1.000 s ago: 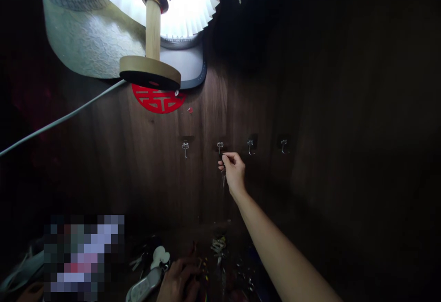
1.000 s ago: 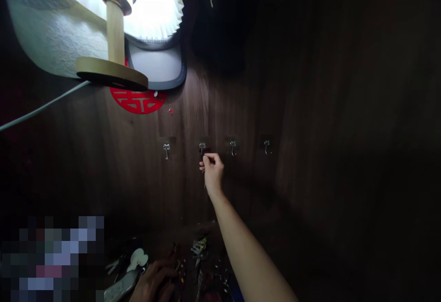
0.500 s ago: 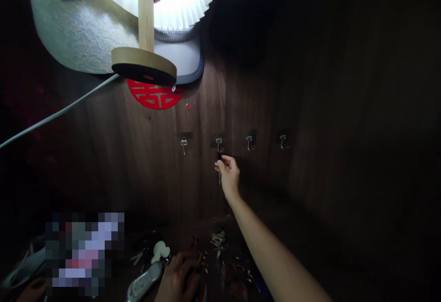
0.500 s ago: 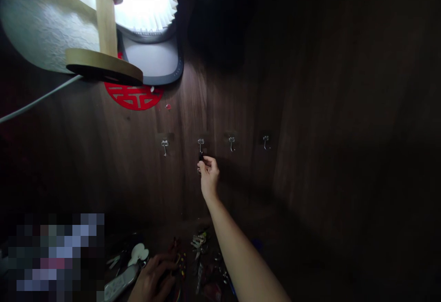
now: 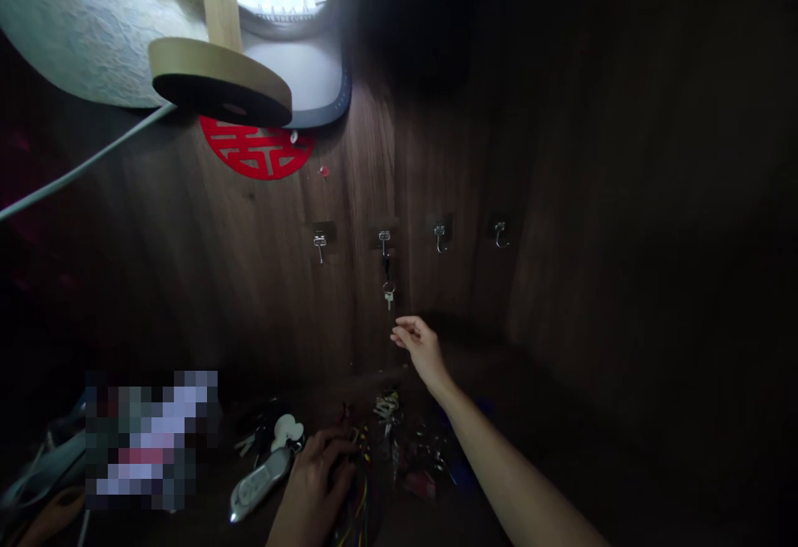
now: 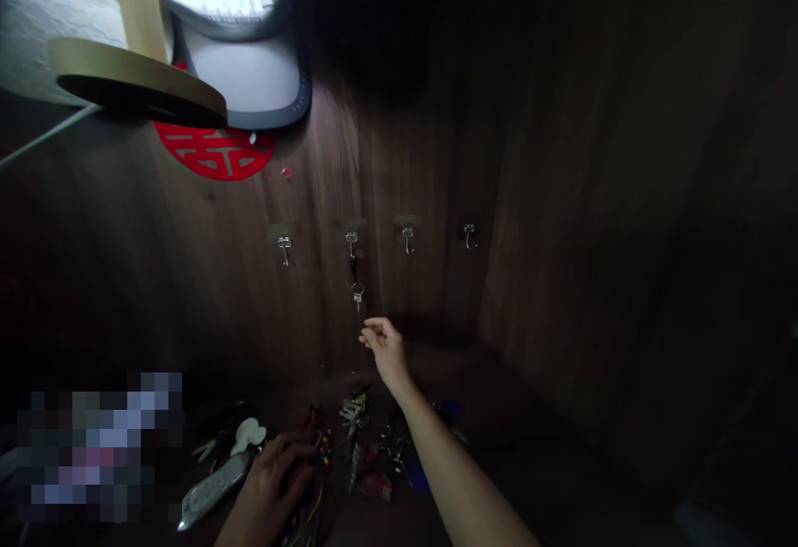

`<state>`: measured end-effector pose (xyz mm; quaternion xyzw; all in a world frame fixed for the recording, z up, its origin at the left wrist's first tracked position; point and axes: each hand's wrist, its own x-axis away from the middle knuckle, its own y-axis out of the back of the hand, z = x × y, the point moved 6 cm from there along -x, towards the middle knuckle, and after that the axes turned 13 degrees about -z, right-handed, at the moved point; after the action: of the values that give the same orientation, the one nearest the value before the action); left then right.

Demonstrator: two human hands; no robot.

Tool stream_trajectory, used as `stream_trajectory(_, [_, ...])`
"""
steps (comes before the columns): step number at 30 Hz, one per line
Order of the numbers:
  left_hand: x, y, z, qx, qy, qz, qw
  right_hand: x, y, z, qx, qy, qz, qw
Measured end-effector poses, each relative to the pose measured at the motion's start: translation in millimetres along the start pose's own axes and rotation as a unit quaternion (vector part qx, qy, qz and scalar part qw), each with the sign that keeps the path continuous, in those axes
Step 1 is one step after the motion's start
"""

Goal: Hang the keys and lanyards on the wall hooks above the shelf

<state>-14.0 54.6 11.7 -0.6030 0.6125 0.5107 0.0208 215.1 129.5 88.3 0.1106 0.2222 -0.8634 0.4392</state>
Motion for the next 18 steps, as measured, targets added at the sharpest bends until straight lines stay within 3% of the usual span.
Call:
stream_trajectory(6, [-2, 3, -4, -0.011, 0.020, 0.018, 1.000, 16, 39, -16, 0.067, -0.020, 0.031, 0.997])
stream_trajectory(12, [-1, 3, -6, -0.011, 0.013, 0.024, 1.000, 22, 79, -12, 0.150, -0.007, 0.071, 0.986])
stream_trajectory(18, [-2, 3, -7, -0.023, -0.004, 0.014, 1.000, 29, 117, -22, 0.236, 0.022, 0.060, 0.970])
